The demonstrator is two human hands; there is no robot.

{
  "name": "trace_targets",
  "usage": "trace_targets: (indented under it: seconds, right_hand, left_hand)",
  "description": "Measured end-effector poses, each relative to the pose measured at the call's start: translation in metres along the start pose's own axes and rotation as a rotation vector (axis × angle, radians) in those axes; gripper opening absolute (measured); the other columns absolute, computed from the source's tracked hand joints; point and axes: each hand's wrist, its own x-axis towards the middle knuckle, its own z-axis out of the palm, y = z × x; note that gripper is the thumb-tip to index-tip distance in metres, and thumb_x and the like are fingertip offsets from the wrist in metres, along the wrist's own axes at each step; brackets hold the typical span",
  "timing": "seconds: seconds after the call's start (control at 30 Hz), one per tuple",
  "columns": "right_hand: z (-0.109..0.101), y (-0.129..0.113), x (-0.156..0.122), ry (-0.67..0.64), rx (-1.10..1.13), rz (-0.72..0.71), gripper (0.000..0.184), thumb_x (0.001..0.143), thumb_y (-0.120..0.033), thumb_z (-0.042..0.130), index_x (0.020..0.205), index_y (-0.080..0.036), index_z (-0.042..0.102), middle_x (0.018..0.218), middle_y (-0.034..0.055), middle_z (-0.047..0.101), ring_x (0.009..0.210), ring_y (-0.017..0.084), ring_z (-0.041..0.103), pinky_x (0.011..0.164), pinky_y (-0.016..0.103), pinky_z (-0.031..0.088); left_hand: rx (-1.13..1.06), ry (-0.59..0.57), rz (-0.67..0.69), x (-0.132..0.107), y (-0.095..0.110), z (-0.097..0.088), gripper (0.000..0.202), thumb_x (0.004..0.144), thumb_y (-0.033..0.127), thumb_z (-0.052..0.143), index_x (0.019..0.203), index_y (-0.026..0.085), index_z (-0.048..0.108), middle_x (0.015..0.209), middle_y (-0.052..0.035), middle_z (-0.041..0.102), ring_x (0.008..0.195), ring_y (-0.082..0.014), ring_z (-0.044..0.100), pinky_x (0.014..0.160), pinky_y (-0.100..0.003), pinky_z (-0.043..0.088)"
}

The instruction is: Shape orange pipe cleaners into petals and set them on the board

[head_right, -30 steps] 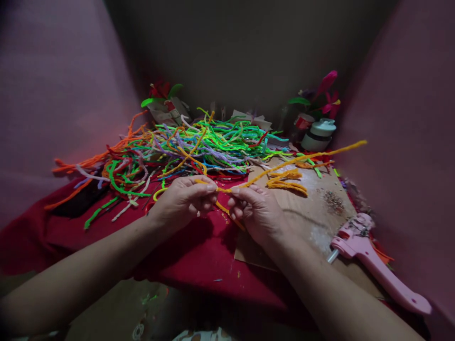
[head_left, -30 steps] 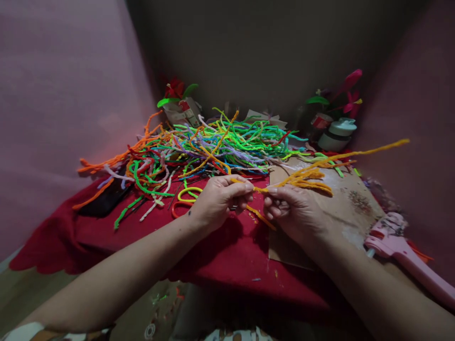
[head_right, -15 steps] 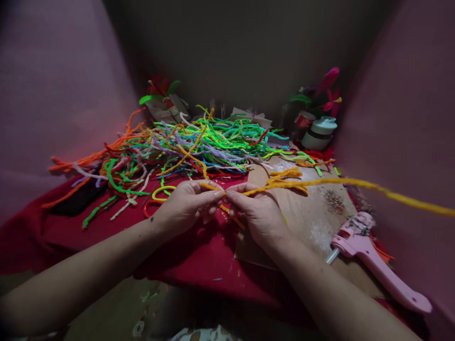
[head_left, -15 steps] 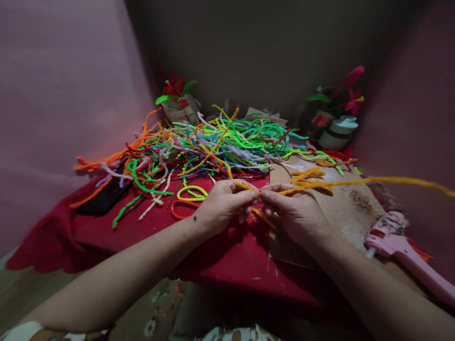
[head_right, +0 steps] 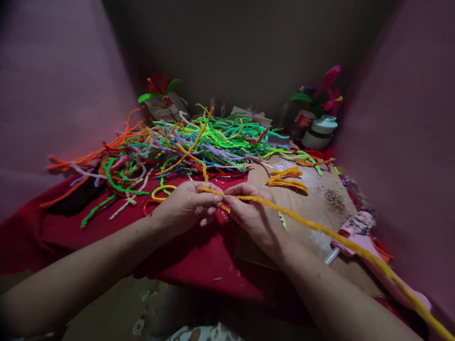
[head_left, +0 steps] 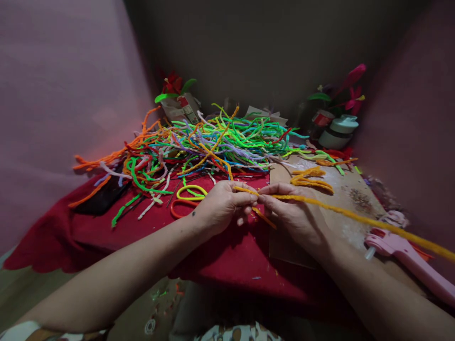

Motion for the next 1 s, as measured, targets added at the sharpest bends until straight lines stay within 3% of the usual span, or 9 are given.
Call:
trace_targets:
  seconds: [0.17, 0.27, 0.37, 0.5, 0.6, 0.73, 0.83, 1.0]
  right_hand:
    - [0.002, 0.001, -0.006, 0.072, -0.336, -0.315, 0.009, 0.075, -0.023, 0.059, 0.072, -0.023, 0.067, 0.067, 0.0016, 0.064, 0.058, 0.014, 0.054, 0.059, 0.026, 0.038]
    - [0.002, 0.0, -0.007, 0.076, -0.353, -0.345, 0.009, 0.074, -0.022, 0.058, 0.069, -0.024, 0.066, 0.064, 0.0004, 0.061, 0.057, 0.014, 0.053, 0.059, 0.026, 0.038]
    - [-0.002, -0.006, -0.005, 0.077, -0.23, -0.142, 0.011, 0.072, -0.023, 0.059, 0.062, -0.021, 0.062, 0.055, -0.0005, 0.056, 0.051, 0.012, 0.049, 0.052, 0.025, 0.035]
    - [-0.004, -0.008, 0.001, -0.134, 0.314, 0.159, 0.018, 0.072, -0.03, 0.062, 0.06, -0.017, 0.058, 0.049, -0.0025, 0.051, 0.039, 0.007, 0.04, 0.04, 0.022, 0.029]
    - [-0.002, -0.006, 0.004, -0.167, 0.555, 0.228, 0.017, 0.067, -0.027, 0.067, 0.06, -0.015, 0.057, 0.052, -0.0035, 0.054, 0.035, 0.005, 0.038, 0.038, 0.021, 0.031]
    - [0.001, -0.006, 0.005, -0.177, 0.659, 0.32, 0.016, 0.066, -0.023, 0.067, 0.058, -0.014, 0.056, 0.05, -0.0036, 0.054, 0.033, 0.004, 0.036, 0.035, 0.02, 0.034]
    - [0.0, -0.007, 0.005, -0.187, 0.726, 0.387, 0.015, 0.064, -0.02, 0.066, 0.058, -0.014, 0.055, 0.048, -0.004, 0.052, 0.032, 0.003, 0.033, 0.033, 0.018, 0.032]
    - [-0.003, -0.003, 0.007, -0.227, 0.864, 0.53, 0.012, 0.063, -0.016, 0.066, 0.059, -0.013, 0.055, 0.047, -0.006, 0.048, 0.033, 0.0, 0.028, 0.031, 0.013, 0.028]
  left_hand:
    - [0.132, 0.038, -0.057, -0.001, 0.003, 0.002, 0.004, 0.063, 0.015, 0.058, 0.066, 0.012, 0.056, 0.044, 0.0041, 0.048, 0.032, -0.0056, 0.038, 0.031, -0.018, 0.029]
    - [0.35, 0.106, -0.044, -0.001, 0.007, 0.003, 0.003, 0.063, 0.015, 0.055, 0.064, 0.014, 0.053, 0.039, 0.0057, 0.045, 0.03, -0.0055, 0.036, 0.031, -0.018, 0.025]
    - [0.557, 0.149, -0.048, 0.0, 0.013, -0.003, 0.003, 0.061, 0.013, 0.052, 0.062, 0.015, 0.052, 0.039, 0.0059, 0.044, 0.031, -0.0055, 0.036, 0.033, -0.017, 0.024]
    - [0.719, 0.12, -0.031, -0.003, 0.025, -0.024, 0.012, 0.071, 0.026, 0.049, 0.071, 0.015, 0.054, 0.045, 0.0041, 0.047, 0.035, -0.0077, 0.038, 0.037, -0.02, 0.027]
    - [1.129, 0.075, 0.132, -0.013, 0.035, -0.046, 0.024, 0.077, 0.037, 0.047, 0.073, 0.015, 0.057, 0.063, -0.0012, 0.056, 0.056, -0.0118, 0.05, 0.052, -0.023, 0.036]
    - [1.678, -0.002, 0.18, -0.027, 0.037, -0.072, 0.016, 0.076, 0.031, 0.048, 0.077, 0.017, 0.057, 0.078, -0.0046, 0.056, 0.069, -0.0159, 0.05, 0.061, -0.026, 0.036]
    - [1.786, -0.06, 0.184, -0.032, 0.031, -0.084, 0.014, 0.08, 0.027, 0.042, 0.079, 0.018, 0.053, 0.08, -0.005, 0.053, 0.069, -0.0159, 0.047, 0.061, -0.026, 0.034]
    - [1.817, -0.049, 0.221, -0.035, 0.024, -0.095, 0.012, 0.082, 0.024, 0.04, 0.081, 0.018, 0.05, 0.082, -0.006, 0.051, 0.069, -0.0156, 0.044, 0.062, -0.026, 0.033]
